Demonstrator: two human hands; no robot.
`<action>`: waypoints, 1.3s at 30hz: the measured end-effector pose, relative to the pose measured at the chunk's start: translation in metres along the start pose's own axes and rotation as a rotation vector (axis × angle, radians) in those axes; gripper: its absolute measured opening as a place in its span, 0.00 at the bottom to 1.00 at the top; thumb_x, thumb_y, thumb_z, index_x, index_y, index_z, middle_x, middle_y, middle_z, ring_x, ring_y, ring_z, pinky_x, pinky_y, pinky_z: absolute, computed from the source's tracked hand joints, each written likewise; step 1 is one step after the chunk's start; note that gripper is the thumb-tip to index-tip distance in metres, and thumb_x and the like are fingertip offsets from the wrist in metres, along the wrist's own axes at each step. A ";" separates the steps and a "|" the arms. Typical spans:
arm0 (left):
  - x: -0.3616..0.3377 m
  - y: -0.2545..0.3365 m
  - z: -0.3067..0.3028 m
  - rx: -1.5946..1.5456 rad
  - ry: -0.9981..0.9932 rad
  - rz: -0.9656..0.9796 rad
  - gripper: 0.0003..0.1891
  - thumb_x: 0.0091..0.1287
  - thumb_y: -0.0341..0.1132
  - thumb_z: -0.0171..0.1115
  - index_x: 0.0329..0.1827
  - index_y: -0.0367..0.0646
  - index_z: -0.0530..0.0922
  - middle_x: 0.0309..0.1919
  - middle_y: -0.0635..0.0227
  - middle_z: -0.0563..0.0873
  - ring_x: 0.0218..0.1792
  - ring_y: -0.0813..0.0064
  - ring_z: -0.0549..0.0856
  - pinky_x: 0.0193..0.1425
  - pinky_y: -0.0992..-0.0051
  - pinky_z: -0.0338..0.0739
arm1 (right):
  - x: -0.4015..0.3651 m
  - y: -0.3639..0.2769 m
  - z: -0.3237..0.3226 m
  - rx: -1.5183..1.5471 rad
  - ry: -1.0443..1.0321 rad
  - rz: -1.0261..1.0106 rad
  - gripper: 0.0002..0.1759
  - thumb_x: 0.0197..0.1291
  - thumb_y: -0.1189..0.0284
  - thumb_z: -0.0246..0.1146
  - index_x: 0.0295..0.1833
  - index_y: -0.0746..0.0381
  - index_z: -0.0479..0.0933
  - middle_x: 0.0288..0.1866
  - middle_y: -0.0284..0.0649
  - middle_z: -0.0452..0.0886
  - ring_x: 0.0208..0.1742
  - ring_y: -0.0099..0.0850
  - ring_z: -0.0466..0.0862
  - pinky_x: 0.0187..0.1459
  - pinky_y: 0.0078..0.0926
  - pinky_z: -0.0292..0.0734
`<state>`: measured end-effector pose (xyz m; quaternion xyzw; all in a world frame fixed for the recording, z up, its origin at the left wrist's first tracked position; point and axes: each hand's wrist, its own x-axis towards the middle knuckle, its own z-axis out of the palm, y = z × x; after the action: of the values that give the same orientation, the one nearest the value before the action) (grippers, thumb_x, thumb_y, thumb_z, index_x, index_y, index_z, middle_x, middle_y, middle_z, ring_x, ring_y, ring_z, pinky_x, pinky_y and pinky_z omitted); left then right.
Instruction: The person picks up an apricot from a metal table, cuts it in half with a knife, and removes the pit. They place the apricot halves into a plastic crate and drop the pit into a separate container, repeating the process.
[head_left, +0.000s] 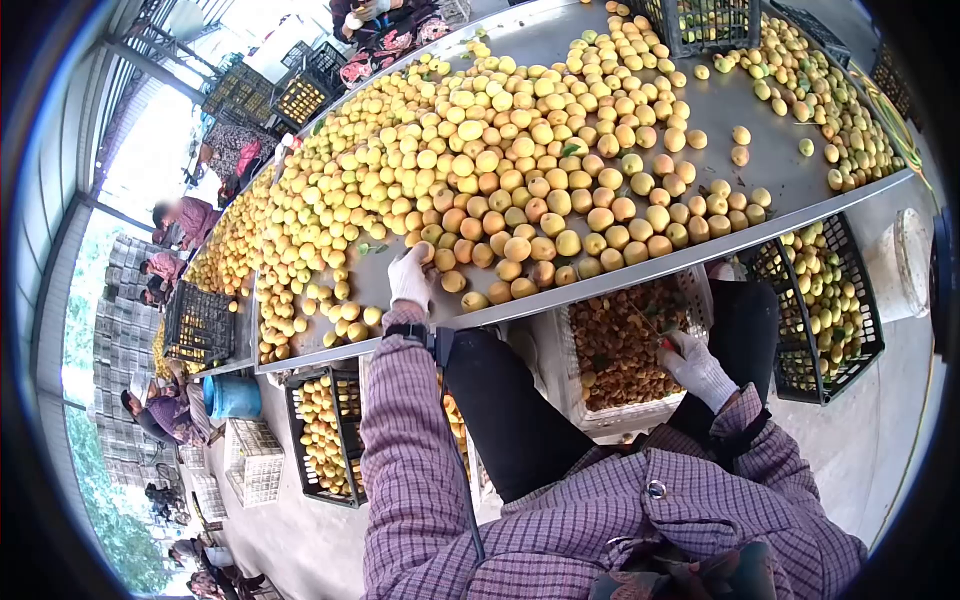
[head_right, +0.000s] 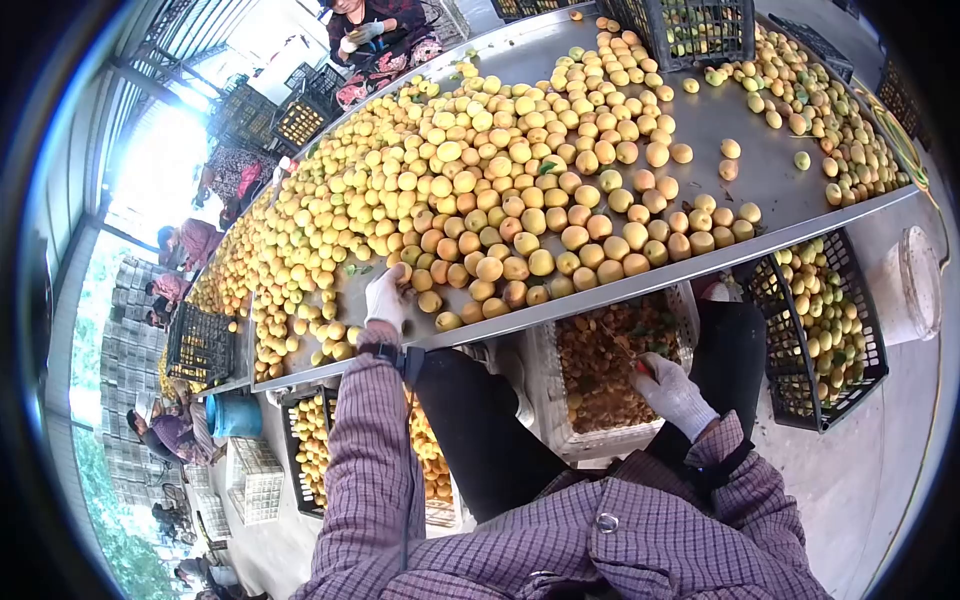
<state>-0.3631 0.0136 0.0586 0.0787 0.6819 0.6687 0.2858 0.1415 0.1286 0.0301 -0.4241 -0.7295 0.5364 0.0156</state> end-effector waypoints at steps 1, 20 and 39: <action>-0.016 0.004 -0.001 -0.076 -0.063 0.040 0.17 0.67 0.33 0.66 0.56 0.38 0.78 0.40 0.65 0.85 0.34 0.74 0.85 0.36 0.76 0.83 | -0.002 -0.002 -0.001 0.015 0.004 0.008 0.19 0.70 0.65 0.60 0.60 0.66 0.75 0.43 0.46 0.84 0.45 0.37 0.84 0.50 0.32 0.77; -0.244 -0.086 0.199 -0.660 -0.968 -0.525 0.22 0.77 0.37 0.57 0.69 0.36 0.69 0.61 0.55 0.78 0.61 0.61 0.81 0.69 0.58 0.77 | -0.020 -0.050 -0.011 0.589 0.129 0.043 0.14 0.77 0.62 0.56 0.56 0.59 0.77 0.28 0.27 0.75 0.23 0.15 0.72 0.24 0.15 0.68; -0.252 -0.096 0.196 -0.495 -0.881 -0.452 0.25 0.73 0.38 0.62 0.68 0.34 0.70 0.56 0.59 0.82 0.55 0.66 0.83 0.64 0.68 0.77 | -0.037 -0.043 0.015 0.433 0.185 0.023 0.14 0.78 0.62 0.54 0.55 0.62 0.75 0.30 0.33 0.77 0.32 0.22 0.77 0.36 0.23 0.75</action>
<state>-0.0321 0.0508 0.0500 0.1331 0.3202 0.6351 0.6902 0.1320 0.0910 0.0744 -0.4664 -0.5881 0.6394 0.1668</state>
